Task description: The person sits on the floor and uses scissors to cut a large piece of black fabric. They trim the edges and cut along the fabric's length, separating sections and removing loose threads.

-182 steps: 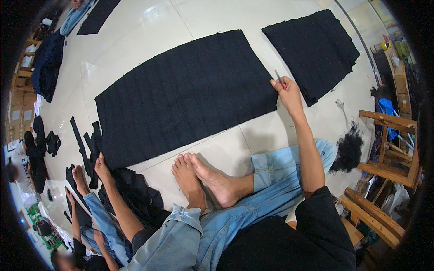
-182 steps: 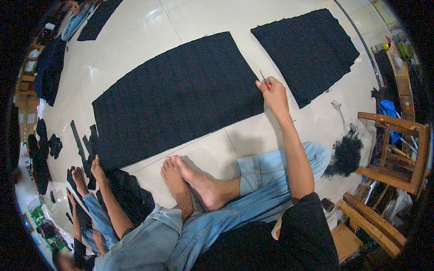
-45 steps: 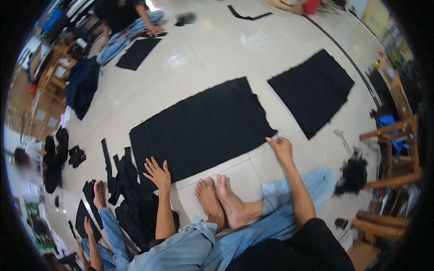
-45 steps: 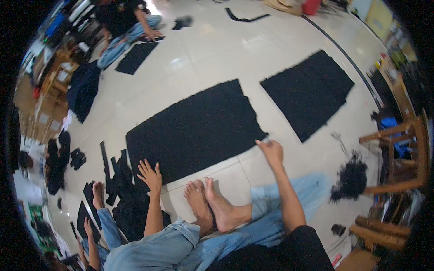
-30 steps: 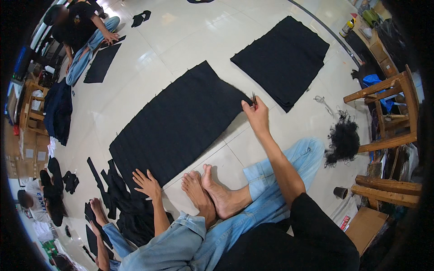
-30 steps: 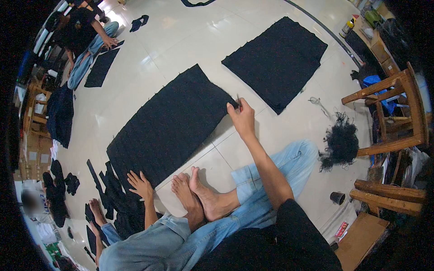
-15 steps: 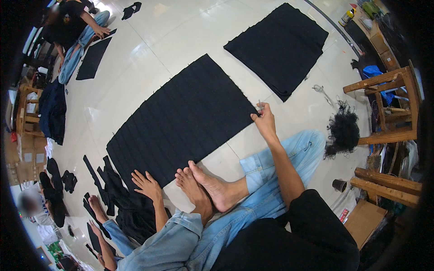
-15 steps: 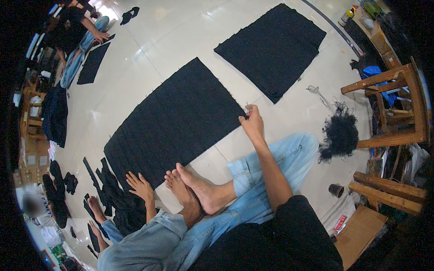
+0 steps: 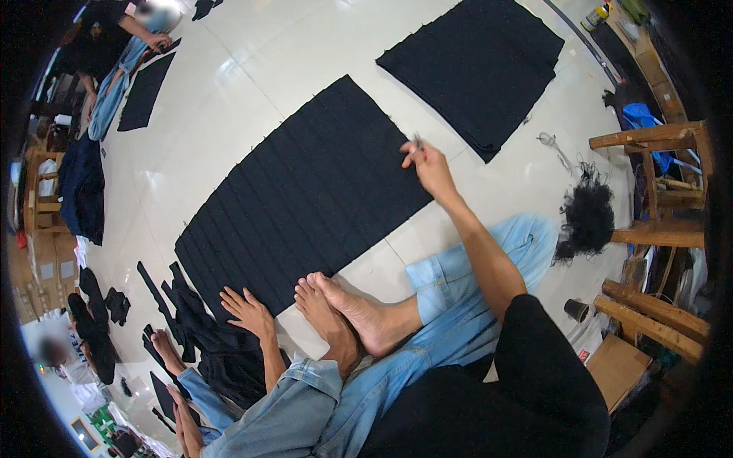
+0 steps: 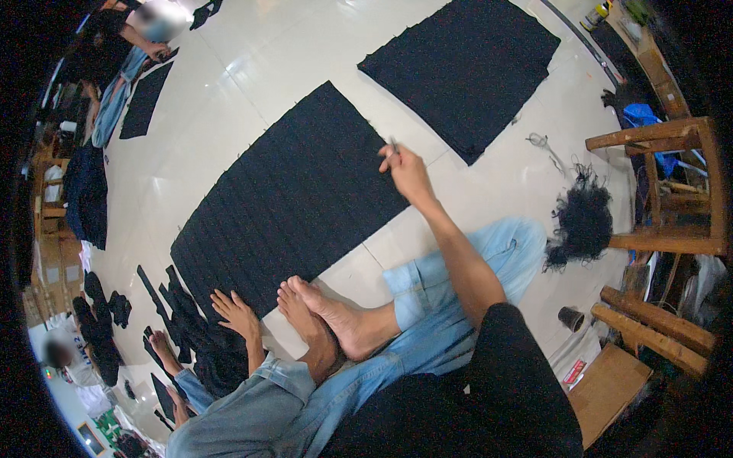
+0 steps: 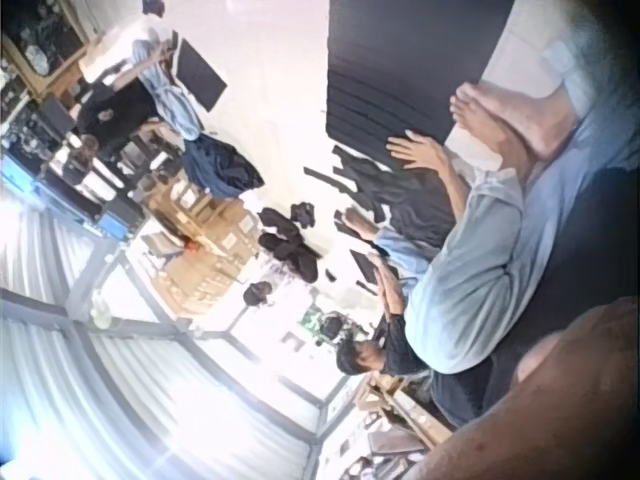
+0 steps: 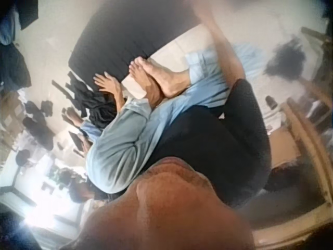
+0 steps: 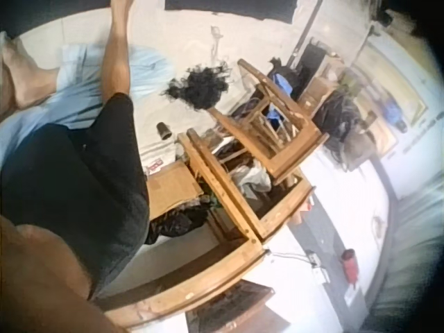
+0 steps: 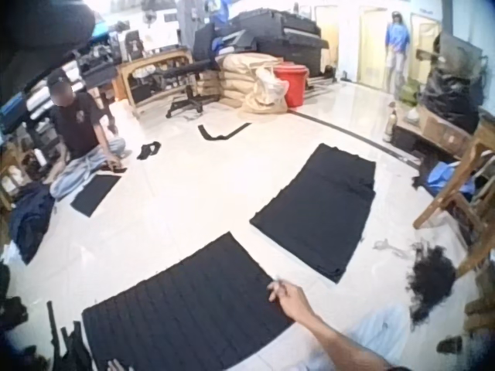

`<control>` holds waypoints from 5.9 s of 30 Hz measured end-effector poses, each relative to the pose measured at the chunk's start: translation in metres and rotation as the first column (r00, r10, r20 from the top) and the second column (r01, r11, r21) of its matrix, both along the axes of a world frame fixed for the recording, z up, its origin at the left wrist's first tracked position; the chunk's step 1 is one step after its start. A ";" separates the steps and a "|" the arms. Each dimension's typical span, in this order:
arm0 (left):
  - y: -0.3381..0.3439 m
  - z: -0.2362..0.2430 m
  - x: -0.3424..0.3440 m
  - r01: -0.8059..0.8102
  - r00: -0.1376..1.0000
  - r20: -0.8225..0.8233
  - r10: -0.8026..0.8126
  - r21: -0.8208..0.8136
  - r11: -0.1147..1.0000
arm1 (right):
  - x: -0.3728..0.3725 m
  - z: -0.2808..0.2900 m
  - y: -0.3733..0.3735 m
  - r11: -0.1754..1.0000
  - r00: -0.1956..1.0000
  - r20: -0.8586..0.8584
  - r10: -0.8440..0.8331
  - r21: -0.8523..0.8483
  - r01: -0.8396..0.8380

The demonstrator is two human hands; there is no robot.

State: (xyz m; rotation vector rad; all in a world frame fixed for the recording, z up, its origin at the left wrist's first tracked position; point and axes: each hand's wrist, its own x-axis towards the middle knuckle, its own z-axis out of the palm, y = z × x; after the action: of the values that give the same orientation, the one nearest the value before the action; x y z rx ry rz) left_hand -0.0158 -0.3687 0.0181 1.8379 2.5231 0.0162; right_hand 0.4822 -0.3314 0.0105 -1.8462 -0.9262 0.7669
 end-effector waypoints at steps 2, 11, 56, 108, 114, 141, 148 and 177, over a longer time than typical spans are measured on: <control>-0.001 0.004 -0.003 -0.021 0.999 -0.027 0.022 0.021 1.000 | 0.007 0.007 0.002 0.994 0.998 -0.037 -0.050 0.095 0.054; -0.020 0.023 0.025 0.288 0.944 0.090 -0.317 0.241 0.927 | 0.000 0.023 -0.090 0.935 0.922 0.384 -0.043 -0.311 0.173; 0.164 0.073 0.154 0.752 0.427 0.377 -0.822 0.356 0.554 | 0.002 0.011 0.090 0.995 0.878 0.475 0.063 0.042 -0.095; 0.221 0.012 0.329 0.487 0.172 0.980 0.105 -0.177 0.855 | -0.017 0.021 0.098 0.980 0.400 -0.916 -0.014 -0.093 -0.178; 0.221 0.014 0.329 0.482 0.137 0.981 0.135 -0.185 0.856 | -0.014 0.021 0.099 0.980 0.413 -0.910 0.035 -0.050 -0.192; 0.166 -0.008 0.318 0.643 0.141 0.616 -0.775 0.539 0.545 | -0.027 0.031 0.112 0.995 0.594 -0.798 0.104 0.076 -0.072; 0.214 0.009 0.328 0.693 0.521 0.506 -0.687 0.218 0.687 | -0.028 0.007 0.113 0.982 0.669 -0.741 0.066 -0.070 -0.174; 0.224 0.011 0.318 0.452 0.294 0.956 0.007 -0.146 0.880 | -0.023 0.010 0.115 0.930 0.619 -0.778 0.108 -0.140 -0.339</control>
State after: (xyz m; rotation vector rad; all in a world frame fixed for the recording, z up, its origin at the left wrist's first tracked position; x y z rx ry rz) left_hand 0.3023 -0.1452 0.0287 1.3243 1.2588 0.4213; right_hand 0.4595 -0.2163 0.0203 -1.3806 -0.4907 1.7503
